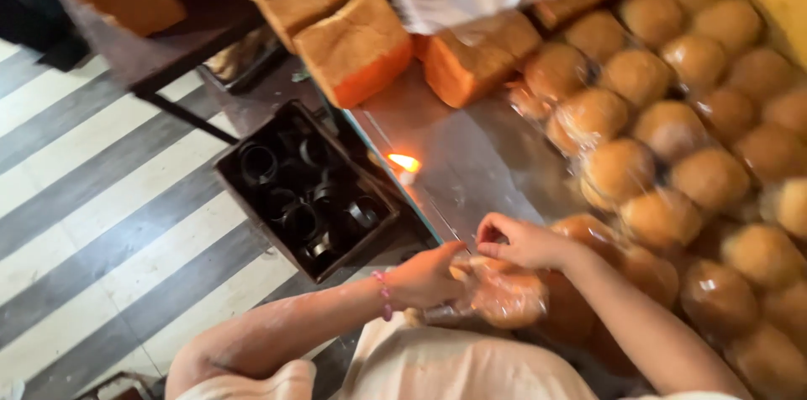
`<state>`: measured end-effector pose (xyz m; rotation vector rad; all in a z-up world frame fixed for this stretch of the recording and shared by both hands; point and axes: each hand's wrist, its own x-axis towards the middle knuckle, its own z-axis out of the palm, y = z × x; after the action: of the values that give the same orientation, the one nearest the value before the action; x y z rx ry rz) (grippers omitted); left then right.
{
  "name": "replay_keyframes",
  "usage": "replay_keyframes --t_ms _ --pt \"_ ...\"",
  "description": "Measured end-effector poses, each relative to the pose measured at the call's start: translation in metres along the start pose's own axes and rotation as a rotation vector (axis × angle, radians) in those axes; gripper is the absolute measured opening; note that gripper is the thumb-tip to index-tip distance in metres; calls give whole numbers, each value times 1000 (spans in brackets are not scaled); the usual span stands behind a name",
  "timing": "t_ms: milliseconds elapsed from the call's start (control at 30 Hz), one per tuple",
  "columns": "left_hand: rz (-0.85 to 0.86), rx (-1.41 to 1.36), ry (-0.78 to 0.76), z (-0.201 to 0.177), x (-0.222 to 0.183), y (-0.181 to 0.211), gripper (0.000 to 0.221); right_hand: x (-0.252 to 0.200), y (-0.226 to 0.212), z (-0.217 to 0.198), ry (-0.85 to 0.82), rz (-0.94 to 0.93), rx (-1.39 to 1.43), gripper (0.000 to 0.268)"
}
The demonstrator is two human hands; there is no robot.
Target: The person organizes and stacks plastic-wrapped packages of buns and loaves of bread on a metal table, occasionally using a small candle flame to seal the plastic packaging of the buns.
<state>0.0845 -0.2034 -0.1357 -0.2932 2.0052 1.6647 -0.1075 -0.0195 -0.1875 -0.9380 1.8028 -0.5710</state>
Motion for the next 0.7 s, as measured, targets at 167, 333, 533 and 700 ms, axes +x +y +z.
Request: replay_keyframes --t_ms 167,333,533,700 --pt "-65 -80 -74 -1 1 15 79 -5 -40 -8 -244 -163 -162 41" --pt "-134 -123 -128 -10 -2 26 74 21 -3 9 -349 -134 110 40" --pt "1 -384 -106 -29 30 21 76 21 30 -19 -444 -119 280 47" --pt "23 -318 -118 -50 77 48 69 7 47 -45 -334 126 357 63"
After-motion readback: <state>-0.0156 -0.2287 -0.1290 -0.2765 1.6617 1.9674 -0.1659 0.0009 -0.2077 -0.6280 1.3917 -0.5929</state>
